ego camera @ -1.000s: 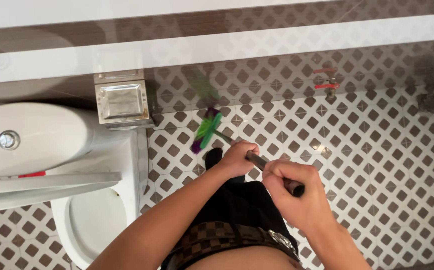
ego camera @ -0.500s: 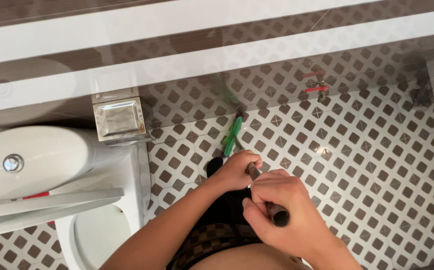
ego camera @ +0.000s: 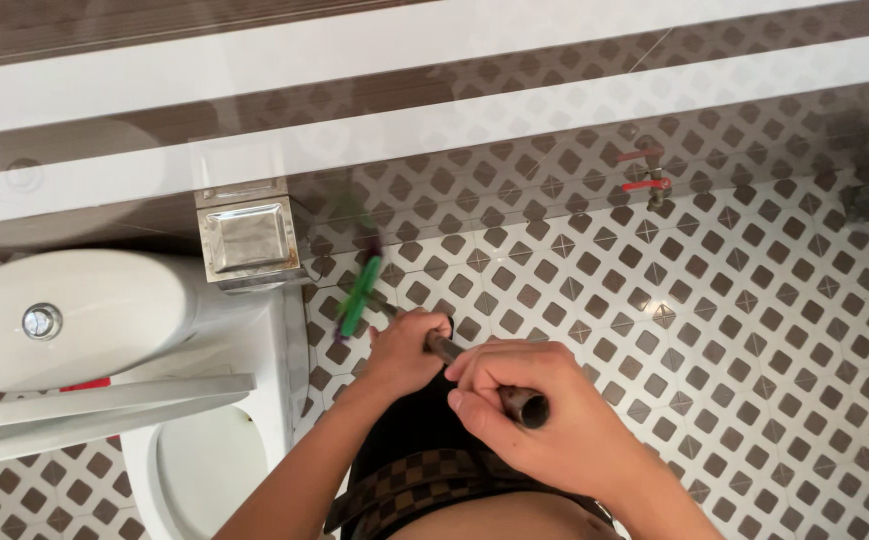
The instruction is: The person connects segments of a metal pole by hand and attaches a purple and green brush head to the end.
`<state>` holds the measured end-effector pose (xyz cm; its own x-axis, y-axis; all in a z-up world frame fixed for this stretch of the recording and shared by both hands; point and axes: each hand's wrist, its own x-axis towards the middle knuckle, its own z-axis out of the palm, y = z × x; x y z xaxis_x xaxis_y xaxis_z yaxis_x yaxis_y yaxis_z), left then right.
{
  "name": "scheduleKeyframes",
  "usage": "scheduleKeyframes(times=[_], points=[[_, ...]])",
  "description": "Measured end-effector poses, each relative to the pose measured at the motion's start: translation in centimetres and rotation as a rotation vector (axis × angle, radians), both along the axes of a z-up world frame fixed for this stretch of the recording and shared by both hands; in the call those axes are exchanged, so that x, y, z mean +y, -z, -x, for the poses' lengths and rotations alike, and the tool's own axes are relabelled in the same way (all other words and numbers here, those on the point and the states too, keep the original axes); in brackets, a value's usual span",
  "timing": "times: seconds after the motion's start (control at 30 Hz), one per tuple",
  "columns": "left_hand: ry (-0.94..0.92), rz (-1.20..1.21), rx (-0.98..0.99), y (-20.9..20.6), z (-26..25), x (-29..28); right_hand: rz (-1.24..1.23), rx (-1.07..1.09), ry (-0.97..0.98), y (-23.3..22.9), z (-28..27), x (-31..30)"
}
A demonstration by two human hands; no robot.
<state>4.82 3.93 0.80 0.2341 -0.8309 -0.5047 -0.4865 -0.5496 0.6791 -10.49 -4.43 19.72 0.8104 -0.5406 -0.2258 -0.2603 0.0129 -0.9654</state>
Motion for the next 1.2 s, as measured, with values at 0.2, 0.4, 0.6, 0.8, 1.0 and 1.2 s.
scheduleKeyframes(times=[0.2,0.4,0.6,0.8,1.0,1.2], points=[[-0.129,-0.044,-0.042,4.3,-2.1,1.9,-0.041,-0.087,-0.083,4.0,-1.2,-0.2],[-0.144,0.24,0.071,9.4,-1.9,2.9,-0.053,-0.244,-0.076,8.2,-1.2,0.1],[-0.091,0.218,0.044,10.7,1.2,0.3,0.017,0.07,0.223,11.3,1.4,0.2],[0.062,0.184,0.129,9.8,4.6,-5.0,0.057,0.261,0.507,10.1,4.2,-1.8],[0.198,0.258,0.275,9.0,8.7,-8.5,0.112,0.498,0.583,5.5,6.4,-2.0],[0.274,0.352,0.317,8.4,9.9,-8.9,0.186,0.331,0.487,4.2,6.1,-0.2]])
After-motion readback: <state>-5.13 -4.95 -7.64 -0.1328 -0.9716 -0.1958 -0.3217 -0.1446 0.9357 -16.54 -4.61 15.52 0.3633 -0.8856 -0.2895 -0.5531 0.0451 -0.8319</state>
